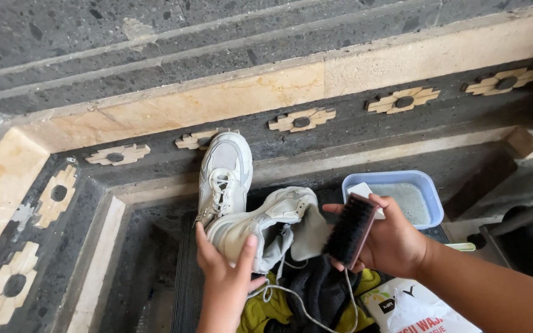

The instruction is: Cleaning the uppers and midsoles of white sneakers using a small brush and cleaning solution.

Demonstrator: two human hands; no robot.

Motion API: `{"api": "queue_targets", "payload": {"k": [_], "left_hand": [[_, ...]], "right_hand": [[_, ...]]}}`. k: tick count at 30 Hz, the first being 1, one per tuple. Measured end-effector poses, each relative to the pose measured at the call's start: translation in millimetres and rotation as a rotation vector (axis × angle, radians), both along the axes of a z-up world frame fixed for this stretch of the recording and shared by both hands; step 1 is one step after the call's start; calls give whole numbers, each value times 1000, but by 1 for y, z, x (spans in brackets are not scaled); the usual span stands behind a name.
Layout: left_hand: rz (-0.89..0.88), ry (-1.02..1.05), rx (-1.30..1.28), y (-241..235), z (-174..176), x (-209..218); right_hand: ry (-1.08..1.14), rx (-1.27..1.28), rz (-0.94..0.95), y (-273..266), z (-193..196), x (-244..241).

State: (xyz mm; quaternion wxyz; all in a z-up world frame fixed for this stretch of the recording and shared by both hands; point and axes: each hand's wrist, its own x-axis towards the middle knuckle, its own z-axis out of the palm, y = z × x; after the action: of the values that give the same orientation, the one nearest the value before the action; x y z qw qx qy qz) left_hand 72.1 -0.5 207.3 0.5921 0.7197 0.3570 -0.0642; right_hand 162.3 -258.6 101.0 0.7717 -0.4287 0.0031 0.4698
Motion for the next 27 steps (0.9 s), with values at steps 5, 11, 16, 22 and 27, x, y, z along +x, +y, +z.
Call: {"api": "queue_targets", "payload": {"k": [5,11,16,22,27], "left_hand": [[163,8,-261,-6,-16,6],[313,-71,-333,-16,-17,4],[326,-101,-266,-24,-20,-1],[42,53,11,-23,-26,-6],[-459,360,743,-12,-49,-15]], "right_hand": [[-18,146,-185,3,3,-1],[-209,-89,113,9,30,-9],[-180,-31,76,7,26,-13],[-173,99,-179,-4,27,1],[-190,10,-85,-6,12,-1]]}}
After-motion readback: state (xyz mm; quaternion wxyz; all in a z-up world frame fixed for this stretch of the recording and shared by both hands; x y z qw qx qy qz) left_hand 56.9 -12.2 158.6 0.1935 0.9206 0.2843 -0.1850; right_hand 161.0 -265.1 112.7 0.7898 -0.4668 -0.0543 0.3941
